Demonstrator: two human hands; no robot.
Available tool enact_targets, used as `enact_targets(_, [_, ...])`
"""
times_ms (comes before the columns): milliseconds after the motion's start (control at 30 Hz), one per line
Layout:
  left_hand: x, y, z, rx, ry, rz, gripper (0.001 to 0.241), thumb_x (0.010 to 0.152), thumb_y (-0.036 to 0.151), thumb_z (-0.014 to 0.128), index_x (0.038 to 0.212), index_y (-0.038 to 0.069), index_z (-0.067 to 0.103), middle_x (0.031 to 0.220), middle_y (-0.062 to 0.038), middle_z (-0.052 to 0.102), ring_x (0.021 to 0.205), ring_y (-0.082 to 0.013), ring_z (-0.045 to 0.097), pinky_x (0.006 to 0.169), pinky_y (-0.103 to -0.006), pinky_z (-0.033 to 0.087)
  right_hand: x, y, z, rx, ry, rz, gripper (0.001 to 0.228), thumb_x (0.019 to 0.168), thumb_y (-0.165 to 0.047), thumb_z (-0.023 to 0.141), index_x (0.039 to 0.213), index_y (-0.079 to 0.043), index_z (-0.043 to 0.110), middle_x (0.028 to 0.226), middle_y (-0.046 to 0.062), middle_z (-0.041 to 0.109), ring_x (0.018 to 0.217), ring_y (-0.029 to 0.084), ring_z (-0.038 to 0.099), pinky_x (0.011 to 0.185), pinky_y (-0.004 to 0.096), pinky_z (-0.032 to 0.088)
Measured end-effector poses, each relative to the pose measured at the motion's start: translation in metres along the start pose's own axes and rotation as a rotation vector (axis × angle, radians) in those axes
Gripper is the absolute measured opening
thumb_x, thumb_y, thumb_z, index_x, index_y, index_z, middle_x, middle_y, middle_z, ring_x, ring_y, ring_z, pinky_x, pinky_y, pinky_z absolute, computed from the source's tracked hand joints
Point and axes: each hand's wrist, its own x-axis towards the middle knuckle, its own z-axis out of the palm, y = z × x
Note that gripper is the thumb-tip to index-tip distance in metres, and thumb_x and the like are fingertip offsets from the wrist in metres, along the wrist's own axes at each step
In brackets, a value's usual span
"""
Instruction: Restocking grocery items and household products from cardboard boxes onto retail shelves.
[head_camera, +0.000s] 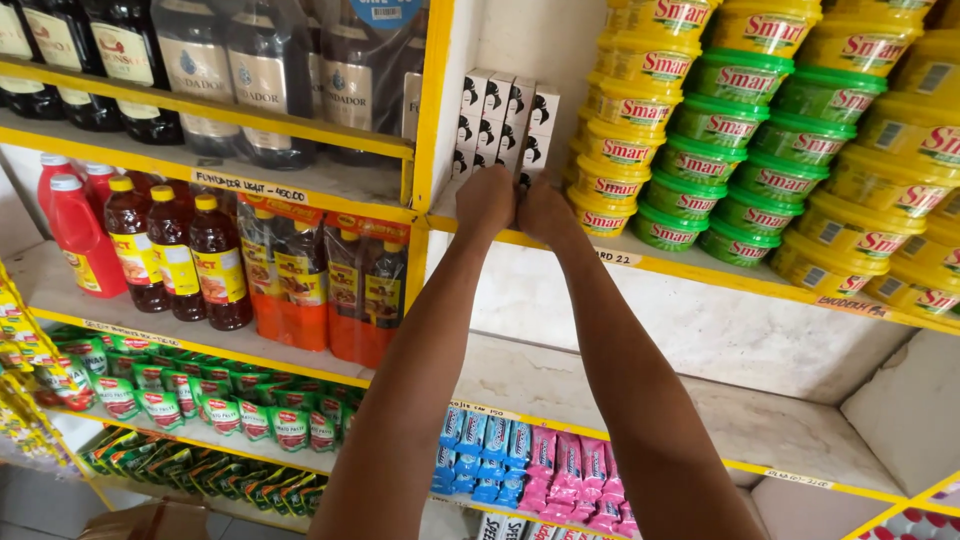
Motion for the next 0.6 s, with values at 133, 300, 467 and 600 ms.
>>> enact_targets(133, [0.02, -0.007, 0.015, 0.003, -0.004, -0.054, 0.018, 0.092, 0.016, 0.063, 0.093, 0.003, 0.076, 0.098, -0.02, 0.074, 0.095, -0.0377, 0.072, 0.081, -0.0479, 0.058, 0.063, 0.046, 0.039, 0.059, 0.029, -0.173, 0.053, 0.105, -0.033, 0.049, 0.133, 0.012, 0.048, 0.116, 0.037, 0.067, 0.115, 0.045, 0.066, 0.1, 0.048, 0.053])
enact_targets(300, [0.028, -0.007, 0.013, -0.048, -0.02, -0.131, 0.02, 0.091, 0.018, 0.062, 0.095, 0.004, 0.075, 0.103, -0.019, 0.074, 0.099, -0.0374, 0.071, 0.083, -0.0492, 0.057, 0.074, 0.041, 0.04, 0.103, -0.07, -0.278, 0.046, 0.105, -0.027, 0.047, 0.128, 0.008, 0.066, 0.125, 0.034, 0.071, 0.122, 0.042, 0.068, 0.103, 0.047, 0.052])
enact_targets(467, [0.046, -0.024, 0.034, -0.058, -0.022, -0.212, 0.021, 0.093, 0.019, 0.06, 0.096, 0.004, 0.076, 0.103, -0.019, 0.075, 0.099, -0.0375, 0.072, 0.084, -0.0492, 0.057, 0.053, 0.007, 0.011, 0.263, -0.063, 0.055, 0.084, 0.099, -0.032, 0.055, 0.148, 0.022, 0.014, 0.133, 0.039, 0.056, 0.126, 0.041, 0.06, 0.106, 0.04, 0.047])
enact_targets(600, [0.046, -0.02, 0.027, -0.048, -0.024, -0.225, 0.021, 0.092, 0.018, 0.061, 0.096, 0.004, 0.075, 0.101, -0.019, 0.075, 0.097, -0.0368, 0.073, 0.082, -0.0487, 0.058, 0.06, 0.012, 0.014, 0.243, -0.081, 0.062, 0.082, 0.097, -0.033, 0.058, 0.146, 0.02, 0.019, 0.135, 0.039, 0.055, 0.128, 0.042, 0.059, 0.109, 0.041, 0.046])
